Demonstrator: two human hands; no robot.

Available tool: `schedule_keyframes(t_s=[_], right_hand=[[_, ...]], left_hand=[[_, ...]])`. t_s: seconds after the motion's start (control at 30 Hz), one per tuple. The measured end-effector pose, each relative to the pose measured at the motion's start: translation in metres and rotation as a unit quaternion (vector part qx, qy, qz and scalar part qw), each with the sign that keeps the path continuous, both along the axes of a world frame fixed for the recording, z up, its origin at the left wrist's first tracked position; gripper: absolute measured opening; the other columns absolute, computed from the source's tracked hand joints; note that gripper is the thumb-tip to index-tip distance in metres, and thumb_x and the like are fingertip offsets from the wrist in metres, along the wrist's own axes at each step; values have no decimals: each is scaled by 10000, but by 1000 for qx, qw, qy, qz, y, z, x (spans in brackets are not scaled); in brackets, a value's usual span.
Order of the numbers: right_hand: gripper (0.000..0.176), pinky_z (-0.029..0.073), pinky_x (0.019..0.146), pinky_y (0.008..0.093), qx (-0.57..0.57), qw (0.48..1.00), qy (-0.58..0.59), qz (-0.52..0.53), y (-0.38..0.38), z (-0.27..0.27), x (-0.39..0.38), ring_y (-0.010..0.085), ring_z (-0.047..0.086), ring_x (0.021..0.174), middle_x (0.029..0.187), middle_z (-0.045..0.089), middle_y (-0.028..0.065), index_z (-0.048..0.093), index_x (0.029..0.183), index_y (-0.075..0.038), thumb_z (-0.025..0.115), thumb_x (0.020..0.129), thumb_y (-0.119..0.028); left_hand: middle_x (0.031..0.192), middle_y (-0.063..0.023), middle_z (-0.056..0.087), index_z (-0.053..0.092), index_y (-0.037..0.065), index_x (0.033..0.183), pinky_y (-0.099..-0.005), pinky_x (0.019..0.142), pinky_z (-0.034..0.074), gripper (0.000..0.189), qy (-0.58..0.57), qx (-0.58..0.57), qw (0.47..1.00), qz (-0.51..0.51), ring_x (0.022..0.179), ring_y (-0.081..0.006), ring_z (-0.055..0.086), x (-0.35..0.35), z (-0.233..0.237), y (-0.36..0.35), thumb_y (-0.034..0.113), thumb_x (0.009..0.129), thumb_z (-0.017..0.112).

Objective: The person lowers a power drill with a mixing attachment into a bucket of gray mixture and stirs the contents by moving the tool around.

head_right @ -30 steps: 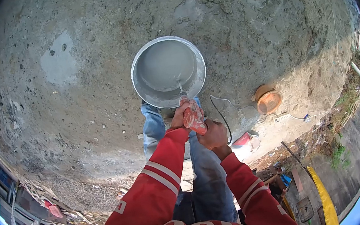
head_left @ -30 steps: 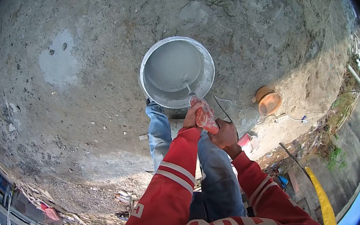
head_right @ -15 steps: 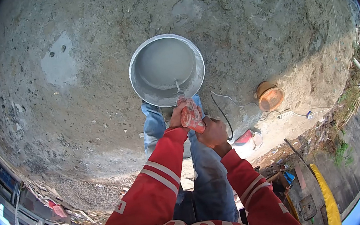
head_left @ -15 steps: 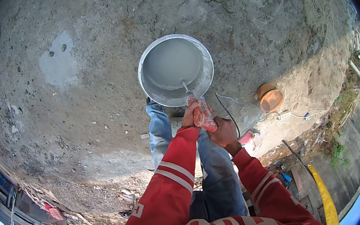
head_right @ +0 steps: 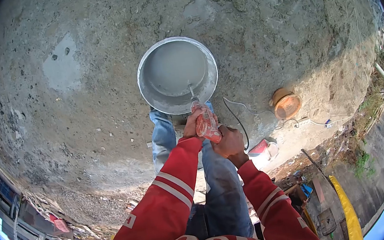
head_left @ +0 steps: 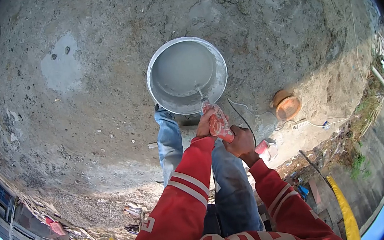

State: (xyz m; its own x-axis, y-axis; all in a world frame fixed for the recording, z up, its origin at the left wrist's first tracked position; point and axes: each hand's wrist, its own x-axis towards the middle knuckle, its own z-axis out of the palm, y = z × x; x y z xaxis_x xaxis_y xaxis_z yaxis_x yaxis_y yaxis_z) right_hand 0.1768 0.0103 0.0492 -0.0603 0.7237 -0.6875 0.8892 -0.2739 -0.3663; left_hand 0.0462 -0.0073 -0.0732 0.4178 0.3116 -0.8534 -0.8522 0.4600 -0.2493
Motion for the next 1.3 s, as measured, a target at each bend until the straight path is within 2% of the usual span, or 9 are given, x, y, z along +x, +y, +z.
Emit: schedule_keyframes(t_s=[0.13, 0.57, 0.63, 0.73, 0.83, 0.9, 1.03, 1.23, 1.3], right_hand=[[307, 593, 692, 518, 16, 1000, -1, -5, 0, 0, -2, 453, 718, 734, 756, 710, 234, 680, 881, -29, 824, 702, -233], [296, 591, 683, 506, 39, 999, 14, 5, -13, -6, -6, 441, 724, 735, 790, 721, 227, 680, 865, -27, 818, 730, -253], [261, 595, 662, 501, 41, 999, 5, 1, -15, -6, -8, 419, 729, 729, 785, 726, 185, 671, 821, -58, 810, 754, -269], [299, 593, 681, 493, 40, 999, 13, 12, -16, -4, -10, 422, 729, 738, 808, 728, 205, 685, 858, -35, 828, 731, -265], [305, 594, 684, 487, 42, 999, 12, 28, -20, -5, -9, 413, 733, 743, 815, 733, 197, 688, 866, -42, 832, 729, -273], [306, 595, 681, 485, 45, 998, 21, 43, -23, -4, -7, 409, 733, 743, 825, 734, 193, 687, 871, -43, 830, 730, -274], [310, 595, 670, 483, 44, 995, 47, 74, -19, -5, 2, 404, 728, 736, 835, 731, 177, 674, 870, -45, 825, 732, -278], [312, 590, 648, 481, 61, 990, 60, 113, -31, -9, 11, 389, 717, 719, 800, 699, 153, 638, 885, -55, 809, 728, -263], [319, 589, 643, 477, 54, 989, 68, 119, -36, -8, 11, 384, 715, 721, 802, 690, 147, 632, 905, -57, 805, 727, -259]], left_hand=[[998, -168, 666, 569, 59, 1175, -494, 793, 607, 346, 0, 0, 1000, -9, 891, -336, 711, -1, 0, 0, 263, 929, 701], [982, -179, 679, 581, 49, 1159, -472, 798, 605, 352, -10, -1, 1000, -1, 871, -321, 708, -12, 5, -9, 279, 926, 708], [989, -180, 679, 580, 47, 1158, -474, 799, 603, 355, -13, -5, 1000, -4, 879, -320, 706, -14, 3, -13, 283, 926, 710], [1029, -183, 674, 573, 40, 1178, -483, 805, 602, 374, -20, 26, 999, 1, 894, -328, 701, -19, -3, -22, 283, 928, 708], [1063, -183, 676, 569, 34, 1208, -491, 845, 595, 395, -45, 22, 998, 32, 935, -331, 698, -20, 4, -32, 284, 931, 698], [1003, -157, 666, 583, 29, 1153, -497, 906, 580, 330, -42, 50, 993, 95, 975, -342, 689, -18, 11, -38, 261, 941, 682], [1036, -166, 664, 570, 17, 1198, -503, 939, 564, 360, -61, 4, 993, 98, 1006, -347, 677, -11, 12, -46, 258, 950, 669], [1061, -171, 665, 558, 18, 1233, -502, 940, 564, 377, -52, -2, 991, 123, 1011, -344, 679, -5, 11, -60, 254, 959, 663], [1063, -162, 667, 565, 23, 1221, -503, 935, 564, 360, -33, 35, 993, 112, 1011, -339, 680, -6, 9, -65, 253, 963, 664]])
